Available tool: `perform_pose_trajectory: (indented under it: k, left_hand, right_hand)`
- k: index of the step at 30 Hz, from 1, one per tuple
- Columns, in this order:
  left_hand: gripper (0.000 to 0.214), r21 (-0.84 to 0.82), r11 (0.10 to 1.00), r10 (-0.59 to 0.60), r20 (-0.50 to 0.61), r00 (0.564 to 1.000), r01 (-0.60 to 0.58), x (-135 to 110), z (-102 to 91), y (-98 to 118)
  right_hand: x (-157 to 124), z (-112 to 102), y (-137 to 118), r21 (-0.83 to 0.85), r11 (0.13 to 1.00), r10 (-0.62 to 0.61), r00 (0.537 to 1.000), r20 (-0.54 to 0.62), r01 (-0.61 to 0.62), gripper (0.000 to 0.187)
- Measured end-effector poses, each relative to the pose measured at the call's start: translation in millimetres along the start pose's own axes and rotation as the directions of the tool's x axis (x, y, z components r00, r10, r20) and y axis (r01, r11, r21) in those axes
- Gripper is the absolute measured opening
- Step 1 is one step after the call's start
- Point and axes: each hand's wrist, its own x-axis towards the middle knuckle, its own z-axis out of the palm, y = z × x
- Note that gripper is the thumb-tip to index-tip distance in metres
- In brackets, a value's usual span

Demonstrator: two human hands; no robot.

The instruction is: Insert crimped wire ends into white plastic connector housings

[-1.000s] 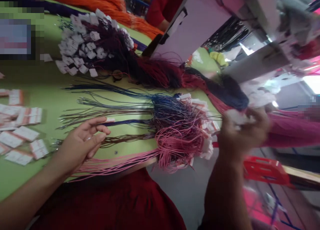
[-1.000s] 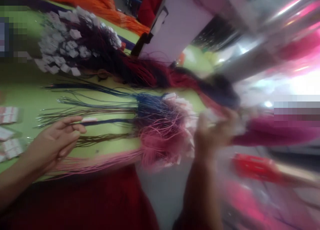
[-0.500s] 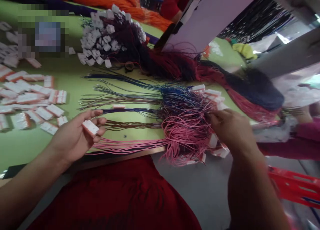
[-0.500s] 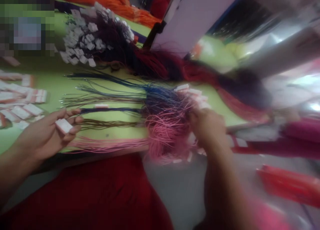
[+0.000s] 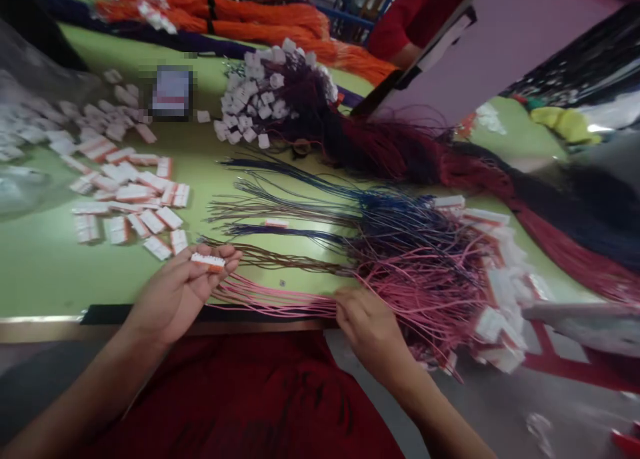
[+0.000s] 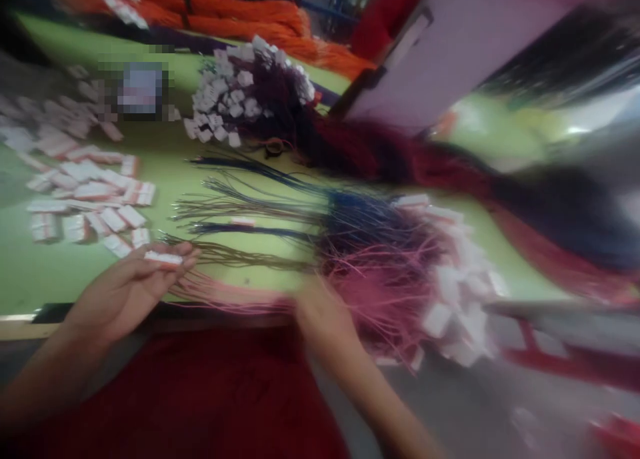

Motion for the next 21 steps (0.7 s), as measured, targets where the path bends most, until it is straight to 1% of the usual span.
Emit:
perform_pose_trajectory:
  k: [2,3,4,5,6,7,8,9,10,11,12,13,14,15,16,17,18,20,21]
  left_hand:
    - [0.014,0.0,0.999,0.038,0.006,0.999,-0.038,3.1,-4.5,4.7]
    - [0.015,-0.002,0.999,0.053,0.005,0.999,-0.053,4.0,-4.8,6.2]
    - [0.017,-0.007,0.998,0.059,0.003,0.998,-0.059,4.3,-3.5,6.5]
    - [0.02,-0.01,0.999,0.05,0.006,0.999,-0.05,3.7,-0.7,5.5]
    - [0.023,-0.01,1.0,0.026,0.016,1.0,-0.025,2.4,3.4,3.1]
    - [0.026,-0.004,1.0,-0.018,0.036,0.999,0.018,0.3,8.3,-0.6]
    - [0.029,0.013,0.997,-0.076,0.074,0.994,0.076,-2.3,13.3,-5.2]
    - [0.03,0.034,0.992,-0.124,0.119,0.985,0.121,-5.1,17.7,-10.2]
    - [0.031,0.061,0.984,-0.173,0.164,0.971,0.165,-7.7,20.7,-15.3]
    - [0.033,0.087,0.979,-0.198,0.198,0.96,0.184,-9.8,22.1,-20.0]
    - [0.035,0.113,0.976,-0.208,0.22,0.953,0.187,-11.1,21.8,-24.0]
    - [0.037,0.136,0.975,-0.205,0.232,0.951,0.177,-11.5,20.0,-27.0]
    - [0.038,0.155,0.976,-0.185,0.228,0.956,0.152,-11.0,17.4,-29.0]
    - [0.038,0.178,0.975,-0.171,0.216,0.961,0.133,-9.9,14.4,-30.1]
    - [0.038,0.2,0.973,-0.154,0.199,0.968,0.114,-8.4,11.9,-30.5]
    - [0.038,0.221,0.97,-0.142,0.18,0.973,0.1,-6.7,10.1,-30.5]
    - [0.038,0.243,0.965,-0.137,0.165,0.977,0.095,-4.9,9.4,-30.5]
    - [0.041,0.276,0.957,-0.132,0.153,0.979,0.086,-1.4,11.0,-31.0]
    - [0.042,0.289,0.954,-0.132,0.154,0.979,0.083,0.1,12.7,-31.8]
  right_hand:
    - [2.7,-18.0,1.1,0.16,0.984,0.079,0.997,-0.003,-0.078,0.016]
    - [6.3,-28.8,-3.3,0.257,0.961,0.1,0.995,0.017,-0.102,0.015]
    - [11.5,-39.4,-11.2,0.358,0.928,0.087,0.995,0.05,-0.099,0.015]
    - [18.3,-48.7,-21.9,0.448,0.891,0.038,0.996,0.084,-0.072,0.015]
    - [26.4,-55.7,-34.5,0.517,0.855,-0.038,0.993,0.112,-0.026,0.015]
    - [35.5,-59.6,-48.0,0.587,0.809,-0.148,0.976,0.159,0.027,0.016]
    - [44.8,-60.0,-60.9,0.667,0.744,-0.239,0.951,0.195,0.05,0.012]
    - [54.0,-56.8,-71.9,0.746,0.663,-0.344,0.911,0.227,0.065,0.009]
    - [62.4,-50.5,-80.0,0.799,0.601,-0.372,0.896,0.242,0.034,0.007]
    - [69.6,-41.9,-84.6,0.815,0.578,-0.301,0.916,0.264,-0.045,0.009]
    - [75.4,-32.1,-85.7,0.81,0.57,-0.168,0.946,0.276,-0.135,0.01]
    - [79.5,-22.2,-83.5,0.791,0.567,-0.005,0.96,0.281,-0.229,0.012]
    - [81.8,-13.1,-78.9,0.763,0.567,0.156,0.95,0.272,-0.311,0.014]
    - [82.6,-5.4,-72.8,0.734,0.571,0.275,0.928,0.25,-0.367,0.015]
    - [82.0,0.6,-66.1,0.705,0.588,0.346,0.911,0.224,-0.396,0.015]
    - [80.4,5.0,-59.7,0.679,0.616,0.377,0.906,0.192,-0.4,0.015]
    - [78.2,8.0,-54.2,0.653,0.649,0.382,0.91,0.163,-0.389,0.014]
    - [73.4,11.3,-46.3,0.623,0.703,0.356,0.928,0.11,-0.343,0.011]
    - [71.4,12.5,-43.6,0.621,0.716,0.342,0.935,0.087,-0.32,0.01]
